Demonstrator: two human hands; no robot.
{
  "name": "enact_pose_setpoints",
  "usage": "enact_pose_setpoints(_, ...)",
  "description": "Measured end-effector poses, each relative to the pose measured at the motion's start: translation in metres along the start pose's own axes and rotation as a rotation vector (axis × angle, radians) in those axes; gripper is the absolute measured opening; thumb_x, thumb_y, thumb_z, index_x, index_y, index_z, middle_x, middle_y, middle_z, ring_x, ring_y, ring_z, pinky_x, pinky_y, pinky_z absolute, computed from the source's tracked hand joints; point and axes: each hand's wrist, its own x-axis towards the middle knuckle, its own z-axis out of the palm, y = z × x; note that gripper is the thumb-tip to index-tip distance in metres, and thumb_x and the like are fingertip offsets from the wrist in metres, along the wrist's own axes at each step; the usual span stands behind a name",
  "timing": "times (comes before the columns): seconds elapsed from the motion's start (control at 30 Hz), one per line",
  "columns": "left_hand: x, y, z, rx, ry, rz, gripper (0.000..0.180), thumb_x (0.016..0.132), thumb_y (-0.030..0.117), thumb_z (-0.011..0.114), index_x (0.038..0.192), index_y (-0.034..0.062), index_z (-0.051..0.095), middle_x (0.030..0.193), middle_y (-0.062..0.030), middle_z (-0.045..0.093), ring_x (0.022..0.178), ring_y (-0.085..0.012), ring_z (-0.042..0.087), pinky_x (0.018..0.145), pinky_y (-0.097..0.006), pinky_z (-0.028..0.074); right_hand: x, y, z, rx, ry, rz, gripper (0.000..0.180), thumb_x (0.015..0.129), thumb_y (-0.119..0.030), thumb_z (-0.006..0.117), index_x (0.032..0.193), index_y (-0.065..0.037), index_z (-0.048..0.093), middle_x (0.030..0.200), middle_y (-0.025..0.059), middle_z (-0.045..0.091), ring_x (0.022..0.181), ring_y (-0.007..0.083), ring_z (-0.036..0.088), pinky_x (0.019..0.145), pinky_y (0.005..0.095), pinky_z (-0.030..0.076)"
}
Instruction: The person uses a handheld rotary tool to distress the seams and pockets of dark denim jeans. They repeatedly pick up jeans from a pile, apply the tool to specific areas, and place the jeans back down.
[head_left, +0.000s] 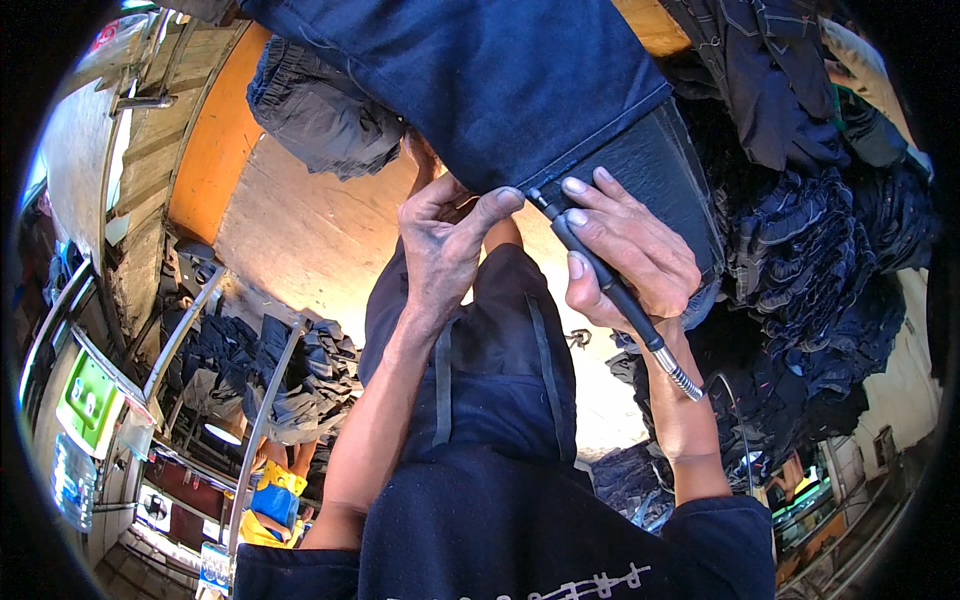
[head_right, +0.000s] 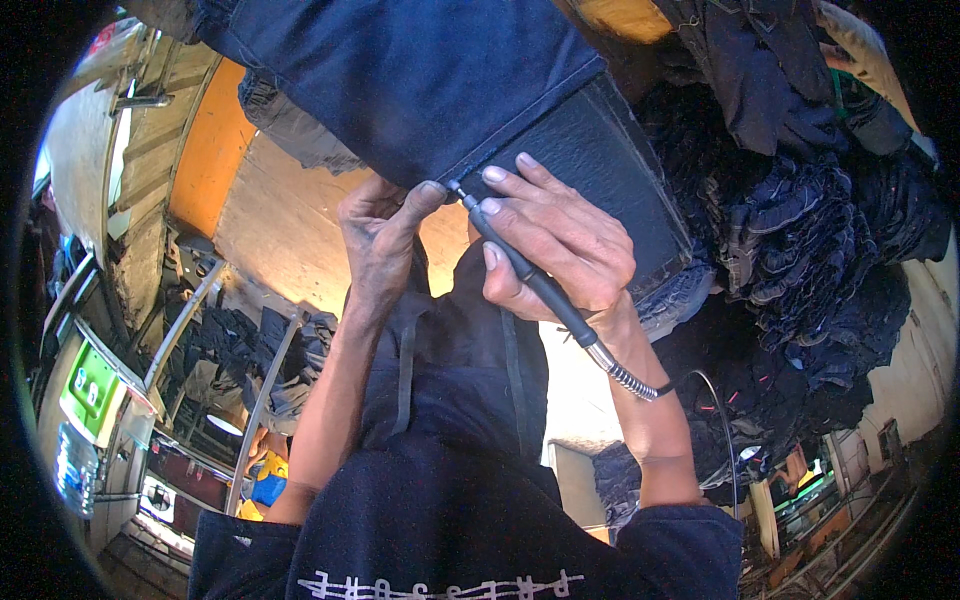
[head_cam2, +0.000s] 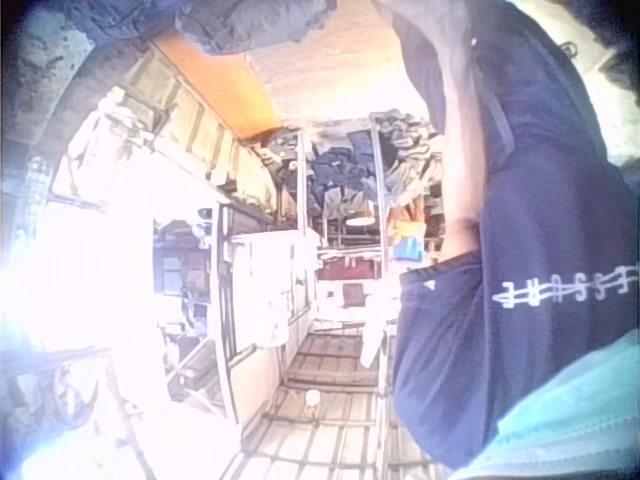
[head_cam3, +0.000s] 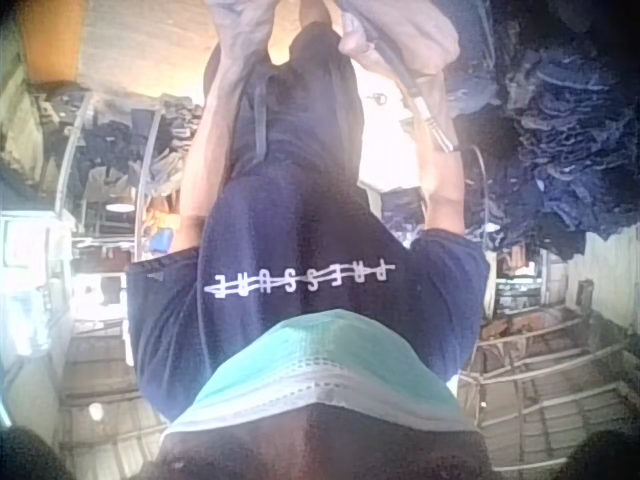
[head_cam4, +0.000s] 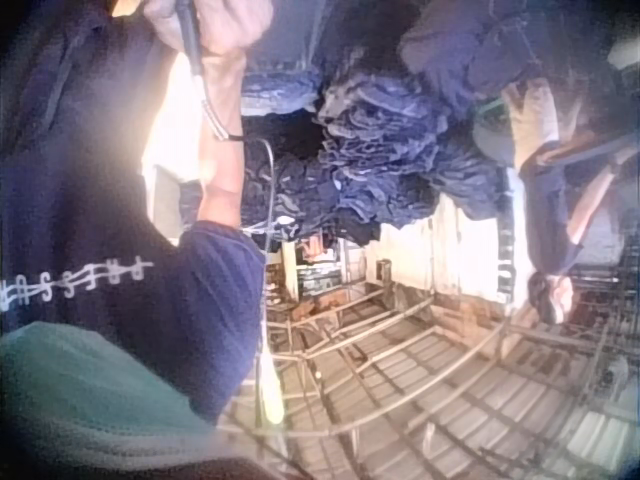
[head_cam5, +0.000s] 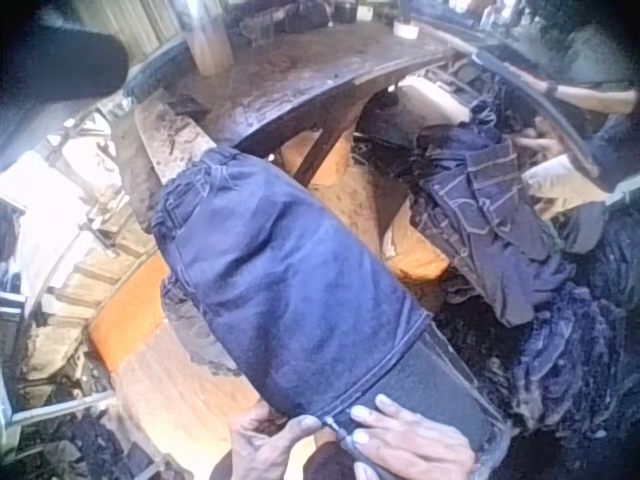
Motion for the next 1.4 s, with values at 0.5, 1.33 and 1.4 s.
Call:
enact_pose_setpoints(0.5,0.035,-0.060,-0.013,-0.162,-0.056,0.015,0.021,0.094,-0.002,0.080,0.115,-0.0046,0.078,0.119,-0.0085,0.080,0.110,-0.0159,0.072,0.106,-0.034,0.052,0.005,0.016,-0.020,-0.016,0.095,0.032,0.022,0.084,-0.006,0.074,0.101,0.005,0.080,0.098,0.0213,0.081,0.106,0.0374,0.081,0.104,0.0555,0.061)
enact_pose_setpoints(1.33,0.032,-0.066,-0.017,-0.218,-0.102,0.020,0.024,0.095,0.003,0.083,0.118,0.0003,0.077,0.123,-0.0092,0.080,0.115,-0.0174,0.072,0.110,-0.036,0.052,0.004,0.015,-0.015,-0.023,0.008,0.013,0.022,0.085,-0.012,0.079,0.103,0.001,0.082,0.098,0.0176,0.082,0.108,0.0344,0.081,0.104,0.0542,0.062)
enact_pose_setpoints(1.4,0.032,-0.067,-0.018,-0.205,-0.111,0.016,0.024,0.095,0.003,0.083,0.119,0.0000,0.077,0.123,-0.0094,0.079,0.115,-0.0175,0.072,0.110,-0.036,0.052,0.004,0.014,-0.017,-0.032,0.010,0.027,0.022,0.084,-0.011,0.079,0.102,0.002,0.082,0.098,0.0183,0.082,0.108,0.0350,0.081,0.104,0.0544,0.062)
